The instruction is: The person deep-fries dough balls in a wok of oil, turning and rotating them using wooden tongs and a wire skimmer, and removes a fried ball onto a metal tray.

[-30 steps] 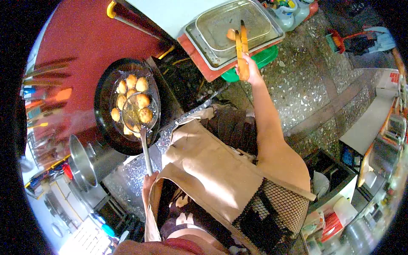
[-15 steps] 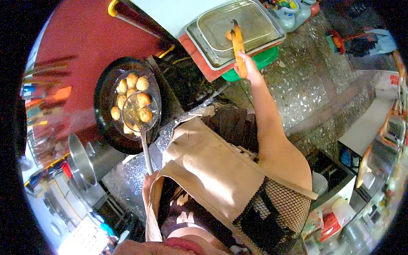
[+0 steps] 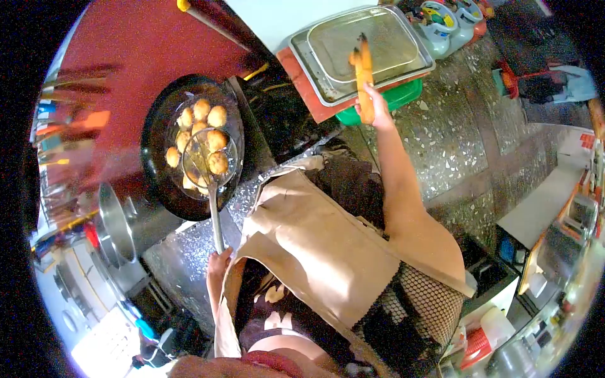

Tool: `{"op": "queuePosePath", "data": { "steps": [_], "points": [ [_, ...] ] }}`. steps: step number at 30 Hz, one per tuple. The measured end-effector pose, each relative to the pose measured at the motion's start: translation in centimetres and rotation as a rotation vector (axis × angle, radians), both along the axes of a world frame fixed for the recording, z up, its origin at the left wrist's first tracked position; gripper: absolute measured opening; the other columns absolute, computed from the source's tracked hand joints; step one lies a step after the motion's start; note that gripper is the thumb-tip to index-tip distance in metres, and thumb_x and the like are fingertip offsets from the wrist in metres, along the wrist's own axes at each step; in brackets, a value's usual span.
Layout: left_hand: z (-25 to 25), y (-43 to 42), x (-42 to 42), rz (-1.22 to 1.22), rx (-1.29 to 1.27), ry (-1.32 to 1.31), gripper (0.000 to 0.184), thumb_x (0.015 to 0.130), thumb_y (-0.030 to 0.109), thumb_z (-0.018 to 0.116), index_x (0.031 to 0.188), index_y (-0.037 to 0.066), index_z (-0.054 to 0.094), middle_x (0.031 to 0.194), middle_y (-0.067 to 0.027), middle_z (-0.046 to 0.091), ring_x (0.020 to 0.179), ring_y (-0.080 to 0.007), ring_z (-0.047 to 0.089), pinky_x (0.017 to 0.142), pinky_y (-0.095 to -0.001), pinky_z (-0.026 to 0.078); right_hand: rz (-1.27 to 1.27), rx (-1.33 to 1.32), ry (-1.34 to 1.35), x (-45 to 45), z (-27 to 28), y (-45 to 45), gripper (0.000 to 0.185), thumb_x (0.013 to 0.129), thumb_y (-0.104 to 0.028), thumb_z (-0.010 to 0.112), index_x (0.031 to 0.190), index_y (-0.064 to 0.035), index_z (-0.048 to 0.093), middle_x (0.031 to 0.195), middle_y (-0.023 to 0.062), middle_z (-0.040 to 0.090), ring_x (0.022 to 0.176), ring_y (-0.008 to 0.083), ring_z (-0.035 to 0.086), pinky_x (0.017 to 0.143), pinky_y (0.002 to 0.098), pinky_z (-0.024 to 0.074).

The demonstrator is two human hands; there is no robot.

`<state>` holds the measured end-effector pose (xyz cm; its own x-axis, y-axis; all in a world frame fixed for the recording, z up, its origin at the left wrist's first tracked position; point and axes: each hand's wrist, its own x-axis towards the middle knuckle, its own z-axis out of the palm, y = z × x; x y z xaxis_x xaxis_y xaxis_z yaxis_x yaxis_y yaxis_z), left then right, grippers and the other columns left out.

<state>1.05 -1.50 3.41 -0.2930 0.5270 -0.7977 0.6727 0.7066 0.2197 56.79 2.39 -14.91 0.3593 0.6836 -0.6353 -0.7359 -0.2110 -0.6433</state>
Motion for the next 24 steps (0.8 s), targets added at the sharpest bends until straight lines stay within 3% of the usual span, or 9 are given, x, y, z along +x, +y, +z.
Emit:
{"op": "queuePosePath", "data": {
  "steps": [3, 6, 7, 11, 17, 24],
  "points": [
    [-0.7, -0.4, -1.0, -0.005, -0.009, -0.037, 0.026, 0.075, 0.025, 0.063, 0.065, 0.004, 0.052, 0.049, -0.0024, 0.046, 0.038, -0.0132, 0.045, 0.036, -0.0282, 0.04, -0.104, 0.236, 0.007, 0.0, 0.9, -0.5, 0.039, 0.076, -0.042, 0.061, 0.094, -0.0085, 0.051, 0.071, 0.0088, 0.056, 0.054, 0.0177, 0.055, 0.048, 0.0284, 0.0462],
    [-0.8, -0.4, -1.0, 0.018, -0.007, -0.055, 0.026, 0.074, 0.026, 0.064, 0.064, 0.004, 0.053, 0.049, -0.0028, 0.047, 0.038, -0.0135, 0.046, 0.037, -0.0279, 0.039, -0.132, 0.076, -0.002, 0.2, 0.0, -0.7, 0.039, 0.077, -0.042, 0.06, 0.094, -0.0081, 0.052, 0.072, 0.0093, 0.056, 0.055, 0.0178, 0.055, 0.048, 0.0287, 0.0455],
    [-0.7, -0.4, -0.6, 0.046, 0.001, -0.045, 0.027, 0.074, 0.026, 0.064, 0.063, 0.004, 0.054, 0.048, -0.0031, 0.047, 0.039, -0.0136, 0.046, 0.037, -0.0278, 0.039, -0.013, 0.096, 0.015, 0.7, -0.8, -1.1, 0.04, 0.076, -0.042, 0.06, 0.095, -0.0076, 0.052, 0.074, 0.0083, 0.057, 0.058, 0.0174, 0.056, 0.051, 0.0292, 0.0467],
    [-3.6, -1.3, -3.9, -0.051, 0.009, -0.103, 0.036, 0.073, 0.031, 0.063, 0.054, 0.003, 0.052, 0.045, -0.0049, 0.048, 0.04, -0.0146, 0.048, 0.039, -0.0303, 0.039, -0.014, 0.168, 0.013, 0.4, -1.6, -0.7, 0.041, 0.077, -0.043, 0.058, 0.096, -0.0078, 0.052, 0.076, 0.0069, 0.057, 0.062, 0.0176, 0.057, 0.055, 0.0297, 0.0478],
    [-2.9, -1.5, -2.8, -0.006, 0.012, -0.116, 0.04, 0.073, 0.034, 0.063, 0.052, 0.002, 0.051, 0.045, -0.0049, 0.048, 0.04, -0.0148, 0.049, 0.041, -0.0315, 0.039, 0.098, 0.189, -0.03, -2.2, 1.7, 2.3, 0.049, 0.082, -0.049, 0.046, 0.101, -0.0039, 0.049, 0.087, 0.0086, 0.057, 0.073, 0.0206, 0.056, 0.067, 0.0345, 0.0481],
    [-2.1, -0.9, -1.9, -0.004, -0.032, -0.225, 0.037, 0.074, 0.031, 0.066, 0.053, 0.004, 0.049, 0.046, -0.0026, 0.047, 0.039, -0.0137, 0.048, 0.04, -0.0303, 0.039, 0.134, 0.274, 0.08, -9.6, 6.1, 5.5, 0.057, 0.083, -0.05, 0.043, 0.109, 0.0006, 0.046, 0.099, 0.0149, 0.054, 0.082, 0.0252, 0.055, 0.074, 0.0374, 0.0465]
  ]
}}
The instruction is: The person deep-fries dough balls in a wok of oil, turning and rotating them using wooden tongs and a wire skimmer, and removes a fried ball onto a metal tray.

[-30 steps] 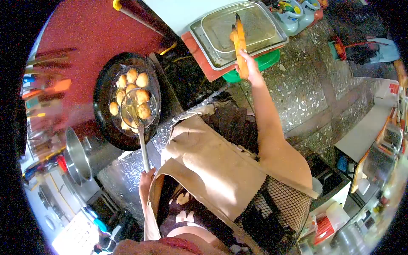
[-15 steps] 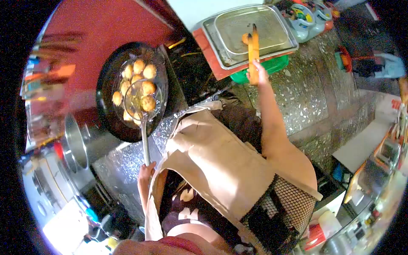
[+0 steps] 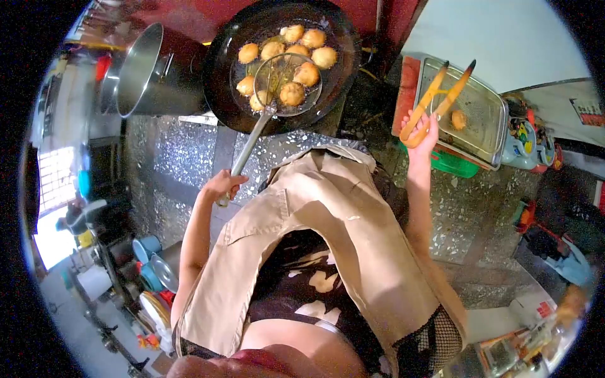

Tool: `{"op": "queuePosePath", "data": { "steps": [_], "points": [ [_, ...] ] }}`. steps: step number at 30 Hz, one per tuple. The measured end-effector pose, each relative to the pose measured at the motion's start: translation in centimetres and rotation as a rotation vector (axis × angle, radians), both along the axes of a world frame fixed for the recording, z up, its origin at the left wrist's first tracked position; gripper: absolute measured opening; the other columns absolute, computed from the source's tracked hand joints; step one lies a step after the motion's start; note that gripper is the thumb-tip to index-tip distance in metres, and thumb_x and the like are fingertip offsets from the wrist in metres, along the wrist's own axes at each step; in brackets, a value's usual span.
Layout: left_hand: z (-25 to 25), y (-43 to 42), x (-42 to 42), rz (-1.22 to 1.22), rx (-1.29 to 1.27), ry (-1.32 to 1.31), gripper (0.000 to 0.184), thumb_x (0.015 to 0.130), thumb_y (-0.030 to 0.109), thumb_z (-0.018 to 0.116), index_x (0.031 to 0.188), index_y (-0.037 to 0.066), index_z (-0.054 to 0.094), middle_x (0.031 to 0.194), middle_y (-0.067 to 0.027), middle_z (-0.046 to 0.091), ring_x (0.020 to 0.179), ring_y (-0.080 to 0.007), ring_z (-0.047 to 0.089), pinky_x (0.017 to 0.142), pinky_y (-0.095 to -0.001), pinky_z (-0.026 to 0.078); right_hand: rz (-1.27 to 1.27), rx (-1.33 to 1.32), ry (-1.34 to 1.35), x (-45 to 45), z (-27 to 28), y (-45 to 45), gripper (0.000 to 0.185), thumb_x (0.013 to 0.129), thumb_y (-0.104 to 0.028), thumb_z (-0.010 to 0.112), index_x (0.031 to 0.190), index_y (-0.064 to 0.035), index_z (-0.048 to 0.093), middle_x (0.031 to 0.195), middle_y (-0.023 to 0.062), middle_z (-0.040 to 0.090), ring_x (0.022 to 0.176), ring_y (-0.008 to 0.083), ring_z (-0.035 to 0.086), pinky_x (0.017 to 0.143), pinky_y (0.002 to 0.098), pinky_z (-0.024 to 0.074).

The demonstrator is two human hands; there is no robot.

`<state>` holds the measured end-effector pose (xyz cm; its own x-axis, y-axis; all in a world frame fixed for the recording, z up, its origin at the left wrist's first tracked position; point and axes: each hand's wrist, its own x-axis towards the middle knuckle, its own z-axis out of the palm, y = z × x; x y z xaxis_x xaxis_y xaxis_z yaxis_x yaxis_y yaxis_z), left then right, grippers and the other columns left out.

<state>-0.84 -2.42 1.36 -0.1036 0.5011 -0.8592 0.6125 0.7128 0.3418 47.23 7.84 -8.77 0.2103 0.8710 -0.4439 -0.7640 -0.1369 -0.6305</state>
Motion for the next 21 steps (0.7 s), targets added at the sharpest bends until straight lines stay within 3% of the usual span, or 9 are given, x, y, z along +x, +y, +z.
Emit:
{"op": "queuePosePath", "data": {
  "steps": [11, 21],
  "points": [
    [-1.0, 0.8, -2.7, 0.061, -0.036, -0.34, 0.034, 0.077, 0.026, 0.062, 0.056, 0.005, 0.047, 0.047, -0.0031, 0.047, 0.037, -0.0134, 0.047, 0.038, -0.0279, 0.04, 0.192, 0.069, -0.169, -8.5, 4.0, -0.5, 0.054, 0.084, -0.045, 0.045, 0.114, 0.0004, 0.045, 0.098, 0.0146, 0.056, 0.078, 0.0226, 0.057, 0.07, 0.0355, 0.0484],
    [-1.4, 1.3, -4.2, 0.026, 0.006, -0.435, 0.038, 0.08, 0.027, 0.062, 0.054, 0.005, 0.046, 0.046, -0.0032, 0.047, 0.036, -0.0142, 0.048, 0.039, -0.0293, 0.041, 0.405, -0.002, -0.357, -15.2, 5.6, -2.8, 0.047, 0.085, -0.037, 0.046, 0.115, -0.0001, 0.045, 0.096, 0.0137, 0.057, 0.074, 0.0192, 0.058, 0.065, 0.031, 0.0496]
  ]
}}
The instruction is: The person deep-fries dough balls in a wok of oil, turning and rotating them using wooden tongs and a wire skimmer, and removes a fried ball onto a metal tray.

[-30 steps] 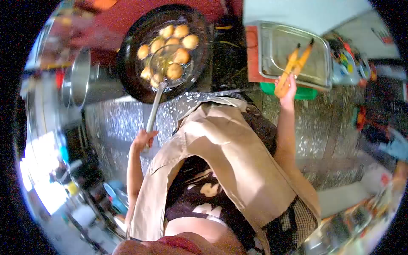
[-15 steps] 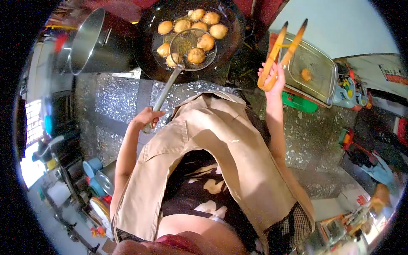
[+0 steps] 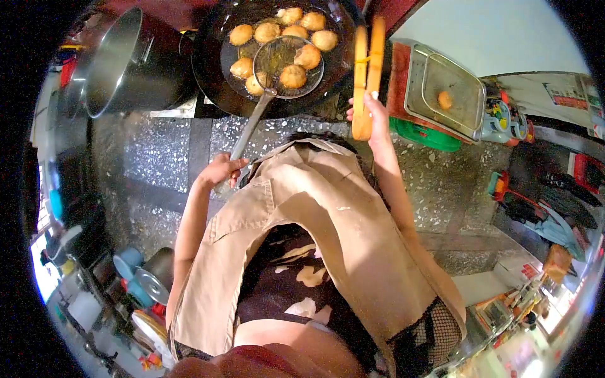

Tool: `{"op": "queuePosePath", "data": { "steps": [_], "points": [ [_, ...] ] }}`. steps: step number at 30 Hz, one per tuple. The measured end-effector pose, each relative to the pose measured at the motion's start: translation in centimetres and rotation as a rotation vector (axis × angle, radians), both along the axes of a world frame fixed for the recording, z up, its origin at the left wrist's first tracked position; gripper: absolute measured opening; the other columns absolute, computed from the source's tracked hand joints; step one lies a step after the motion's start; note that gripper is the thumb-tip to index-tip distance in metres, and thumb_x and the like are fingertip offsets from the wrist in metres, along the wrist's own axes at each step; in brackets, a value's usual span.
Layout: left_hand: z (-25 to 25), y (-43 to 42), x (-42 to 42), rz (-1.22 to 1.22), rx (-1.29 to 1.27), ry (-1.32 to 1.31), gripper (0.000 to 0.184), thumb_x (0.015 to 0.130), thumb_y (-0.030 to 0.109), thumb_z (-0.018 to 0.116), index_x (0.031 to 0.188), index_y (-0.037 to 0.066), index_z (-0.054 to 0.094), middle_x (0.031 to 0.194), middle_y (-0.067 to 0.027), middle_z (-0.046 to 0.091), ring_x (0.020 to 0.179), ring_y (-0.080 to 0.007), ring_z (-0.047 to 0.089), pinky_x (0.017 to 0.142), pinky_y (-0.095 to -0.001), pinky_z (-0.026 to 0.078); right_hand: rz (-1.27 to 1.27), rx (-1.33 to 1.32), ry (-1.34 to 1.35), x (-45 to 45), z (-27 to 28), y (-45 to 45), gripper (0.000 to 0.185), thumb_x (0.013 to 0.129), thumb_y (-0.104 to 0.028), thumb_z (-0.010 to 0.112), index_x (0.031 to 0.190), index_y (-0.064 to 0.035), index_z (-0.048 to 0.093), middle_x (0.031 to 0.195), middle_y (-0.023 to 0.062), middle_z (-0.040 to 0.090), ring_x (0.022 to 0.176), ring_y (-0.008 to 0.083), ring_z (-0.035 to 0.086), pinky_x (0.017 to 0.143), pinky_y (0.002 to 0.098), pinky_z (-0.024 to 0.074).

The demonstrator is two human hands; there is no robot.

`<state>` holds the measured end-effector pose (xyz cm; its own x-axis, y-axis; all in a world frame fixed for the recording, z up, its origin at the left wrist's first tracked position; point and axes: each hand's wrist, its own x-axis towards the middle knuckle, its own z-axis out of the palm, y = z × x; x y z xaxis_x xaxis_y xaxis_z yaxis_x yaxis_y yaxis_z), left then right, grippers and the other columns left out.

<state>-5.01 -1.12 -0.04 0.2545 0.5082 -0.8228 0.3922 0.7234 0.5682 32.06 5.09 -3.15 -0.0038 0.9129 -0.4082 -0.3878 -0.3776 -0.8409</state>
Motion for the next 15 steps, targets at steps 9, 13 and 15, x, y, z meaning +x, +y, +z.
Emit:
{"op": "queuePosePath", "data": {
  "steps": [9, 13, 15],
  "points": [
    [-0.3, -0.3, -0.1, 0.018, -0.002, -0.082, 0.038, 0.081, 0.027, 0.06, 0.053, 0.006, 0.046, 0.046, -0.0022, 0.047, 0.038, -0.0126, 0.047, 0.039, -0.027, 0.041, 0.369, -0.386, 0.049, -2.9, 0.8, -3.3, 0.055, 0.083, -0.046, 0.048, 0.108, 0.0034, 0.047, 0.088, 0.015, 0.058, 0.065, 0.0225, 0.059, 0.06, 0.0321, 0.0509],
    [-0.2, -0.2, -0.1, 0.014, 0.01, -0.092, 0.036, 0.081, 0.026, 0.06, 0.054, 0.006, 0.047, 0.046, -0.0016, 0.047, 0.038, -0.0125, 0.047, 0.039, -0.0268, 0.041, 0.347, -0.46, 0.037, -3.9, 0.8, -3.4, 0.059, 0.081, -0.049, 0.049, 0.107, 0.004, 0.048, 0.087, 0.0162, 0.057, 0.067, 0.0243, 0.059, 0.061, 0.0334, 0.0508],
    [-0.4, -0.4, -0.1, 0.019, -0.001, -0.098, 0.036, 0.081, 0.026, 0.06, 0.054, 0.006, 0.047, 0.047, -0.0016, 0.047, 0.038, -0.0125, 0.047, 0.039, -0.0267, 0.04, 0.307, -0.517, 0.17, -4.2, 2.0, -3.3, 0.052, 0.079, -0.044, 0.056, 0.103, 0.0014, 0.048, 0.081, 0.0133, 0.055, 0.064, 0.0212, 0.059, 0.057, 0.031, 0.0517]
  ]
}}
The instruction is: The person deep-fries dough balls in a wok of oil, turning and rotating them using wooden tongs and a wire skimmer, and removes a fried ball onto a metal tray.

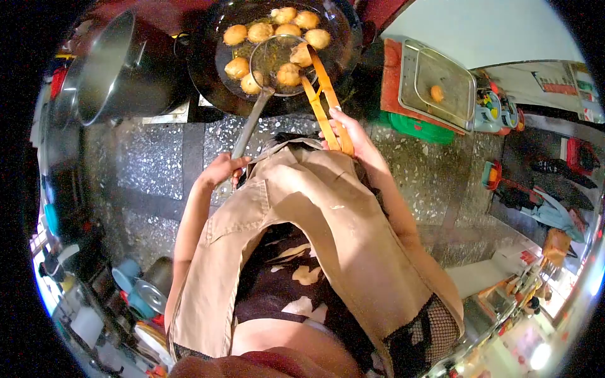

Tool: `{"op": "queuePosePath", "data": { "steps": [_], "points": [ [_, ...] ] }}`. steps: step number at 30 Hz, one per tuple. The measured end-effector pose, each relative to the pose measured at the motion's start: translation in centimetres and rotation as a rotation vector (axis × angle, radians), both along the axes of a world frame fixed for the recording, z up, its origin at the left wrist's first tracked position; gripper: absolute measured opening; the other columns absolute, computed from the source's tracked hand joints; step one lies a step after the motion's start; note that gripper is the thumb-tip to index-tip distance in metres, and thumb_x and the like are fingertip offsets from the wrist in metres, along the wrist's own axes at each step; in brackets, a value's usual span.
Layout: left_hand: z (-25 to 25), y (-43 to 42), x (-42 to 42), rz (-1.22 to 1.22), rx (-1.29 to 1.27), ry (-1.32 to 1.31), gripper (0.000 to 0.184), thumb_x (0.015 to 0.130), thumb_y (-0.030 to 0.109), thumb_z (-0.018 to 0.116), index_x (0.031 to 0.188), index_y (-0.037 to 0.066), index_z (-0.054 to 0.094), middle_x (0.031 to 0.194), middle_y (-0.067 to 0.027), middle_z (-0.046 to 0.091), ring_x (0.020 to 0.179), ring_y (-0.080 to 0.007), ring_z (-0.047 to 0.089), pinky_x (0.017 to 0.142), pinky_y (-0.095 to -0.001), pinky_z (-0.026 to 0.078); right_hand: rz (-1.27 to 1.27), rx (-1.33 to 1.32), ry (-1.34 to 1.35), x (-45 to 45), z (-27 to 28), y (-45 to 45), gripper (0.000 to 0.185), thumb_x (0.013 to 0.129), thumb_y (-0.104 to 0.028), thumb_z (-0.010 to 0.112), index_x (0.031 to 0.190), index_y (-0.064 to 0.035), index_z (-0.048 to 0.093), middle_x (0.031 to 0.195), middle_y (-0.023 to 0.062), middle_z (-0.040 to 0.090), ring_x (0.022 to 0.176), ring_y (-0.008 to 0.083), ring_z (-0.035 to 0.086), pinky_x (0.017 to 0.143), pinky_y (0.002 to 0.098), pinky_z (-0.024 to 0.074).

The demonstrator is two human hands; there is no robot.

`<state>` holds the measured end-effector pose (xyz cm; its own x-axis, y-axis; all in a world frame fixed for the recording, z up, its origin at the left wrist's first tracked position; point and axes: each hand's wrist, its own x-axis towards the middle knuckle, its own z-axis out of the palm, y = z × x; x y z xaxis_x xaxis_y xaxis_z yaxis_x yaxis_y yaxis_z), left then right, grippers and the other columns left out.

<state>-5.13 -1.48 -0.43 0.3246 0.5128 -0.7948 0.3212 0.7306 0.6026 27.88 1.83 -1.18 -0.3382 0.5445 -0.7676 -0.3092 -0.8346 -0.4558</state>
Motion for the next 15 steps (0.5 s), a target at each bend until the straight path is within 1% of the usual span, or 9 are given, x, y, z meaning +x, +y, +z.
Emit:
{"op": "queuePosePath", "data": {
  "steps": [1, 4, 8, 9, 10, 11, 13, 14, 15],
  "points": [
    [-0.1, 0.1, 0.0, 0.009, -0.006, -0.005, 0.036, 0.081, 0.025, 0.06, 0.054, 0.006, 0.047, 0.047, -0.0016, 0.047, 0.038, -0.0126, 0.047, 0.039, -0.0266, 0.04, 0.019, 0.005, -0.01, 0.0, 0.5, 0.0, 0.055, 0.079, -0.045, 0.055, 0.105, 0.0033, 0.047, 0.083, 0.0138, 0.054, 0.068, 0.0217, 0.058, 0.061, 0.0319, 0.0517],
    [-0.3, 0.0, 0.1, 0.013, -0.004, -0.018, 0.034, 0.081, 0.024, 0.06, 0.056, 0.006, 0.048, 0.047, -0.0021, 0.048, 0.038, -0.0131, 0.047, 0.039, -0.0268, 0.041, -0.002, 0.077, -0.052, -0.7, 0.6, -0.3, 0.058, 0.08, -0.047, 0.053, 0.106, 0.0048, 0.046, 0.085, 0.0144, 0.055, 0.069, 0.0226, 0.058, 0.062, 0.0322, 0.0518],
    [-0.7, -0.1, 0.0, -0.006, 0.012, -0.04, 0.033, 0.082, 0.027, 0.058, 0.059, 0.005, 0.048, 0.046, -0.0006, 0.045, 0.037, -0.012, 0.047, 0.036, -0.0272, 0.043, 0.09, 0.038, -0.007, -0.1, -0.9, 0.0, 0.059, 0.081, -0.049, 0.051, 0.105, 0.0043, 0.047, 0.087, 0.0146, 0.056, 0.072, 0.0238, 0.059, 0.064, 0.0333, 0.0517],
    [-0.7, -0.3, 0.0, -0.002, 0.007, -0.015, 0.033, 0.081, 0.025, 0.06, 0.058, 0.004, 0.05, 0.047, -0.0019, 0.047, 0.038, -0.0128, 0.047, 0.038, -0.0272, 0.042, 0.107, 0.08, 0.057, 0.1, -1.0, -0.1, 0.058, 0.082, -0.051, 0.047, 0.105, 0.0019, 0.048, 0.086, 0.0142, 0.057, 0.073, 0.0241, 0.06, 0.066, 0.0333, 0.0513],
    [-0.6, -0.3, -0.1, 0.016, 0.016, 0.015, 0.032, 0.08, 0.024, 0.061, 0.058, 0.003, 0.051, 0.047, -0.0031, 0.048, 0.038, -0.0135, 0.048, 0.039, -0.0273, 0.042, 0.141, 0.101, 0.233, 0.7, -2.0, 0.0, 0.055, 0.084, -0.051, 0.042, 0.106, -0.0006, 0.049, 0.087, 0.0142, 0.059, 0.074, 0.0245, 0.06, 0.067, 0.0338, 0.0506],
    [-0.4, -0.2, 0.1, 0.027, -0.007, 0.012, 0.033, 0.079, 0.024, 0.062, 0.056, 0.002, 0.052, 0.048, -0.0041, 0.05, 0.039, -0.0136, 0.049, 0.04, -0.0286, 0.042, 0.144, 0.107, 0.31, 1.3, -3.3, -0.1, 0.051, 0.086, -0.048, 0.041, 0.106, -0.002, 0.05, 0.088, 0.0134, 0.059, 0.074, 0.0247, 0.06, 0.068, 0.0347, 0.0504],
    [-0.6, -0.4, 0.1, 0.04, -0.005, -0.043, 0.032, 0.078, 0.023, 0.063, 0.057, 0.001, 0.053, 0.048, -0.0036, 0.049, 0.041, -0.0135, 0.049, 0.041, -0.0283, 0.043, 0.109, 0.083, 0.202, 1.0, -3.4, -0.2, 0.05, 0.084, -0.048, 0.044, 0.105, -0.0023, 0.05, 0.087, 0.0133, 0.059, 0.072, 0.024, 0.06, 0.066, 0.0347, 0.0504],
    [-1.0, -0.5, 0.1, 0.054, -0.02, -0.05, 0.032, 0.078, 0.021, 0.063, 0.058, -0.001, 0.053, 0.048, -0.0032, 0.048, 0.041, -0.0131, 0.049, 0.04, -0.028, 0.043, 0.087, 0.067, 0.155, 1.5, -5.4, -0.3, 0.048, 0.085, -0.048, 0.044, 0.105, -0.0052, 0.049, 0.09, 0.0132, 0.059, 0.073, 0.0268, 0.06, 0.063, 0.0391, 0.0505],
    [0.8, -0.5, 0.6, 0.1, -0.029, -0.065, 0.032, 0.078, 0.02, 0.063, 0.058, -0.003, 0.053, 0.051, -0.0041, 0.049, 0.042, -0.0131, 0.049, 0.04, -0.029, 0.044, 0.099, 0.1, -0.084, 0.3, -2.8, -0.3, 0.043, 0.084, -0.045, 0.047, 0.101, -0.0062, 0.05, 0.086, 0.0123, 0.059, 0.068, 0.0256, 0.06, 0.06, 0.0373, 0.0504]
  ]
}}
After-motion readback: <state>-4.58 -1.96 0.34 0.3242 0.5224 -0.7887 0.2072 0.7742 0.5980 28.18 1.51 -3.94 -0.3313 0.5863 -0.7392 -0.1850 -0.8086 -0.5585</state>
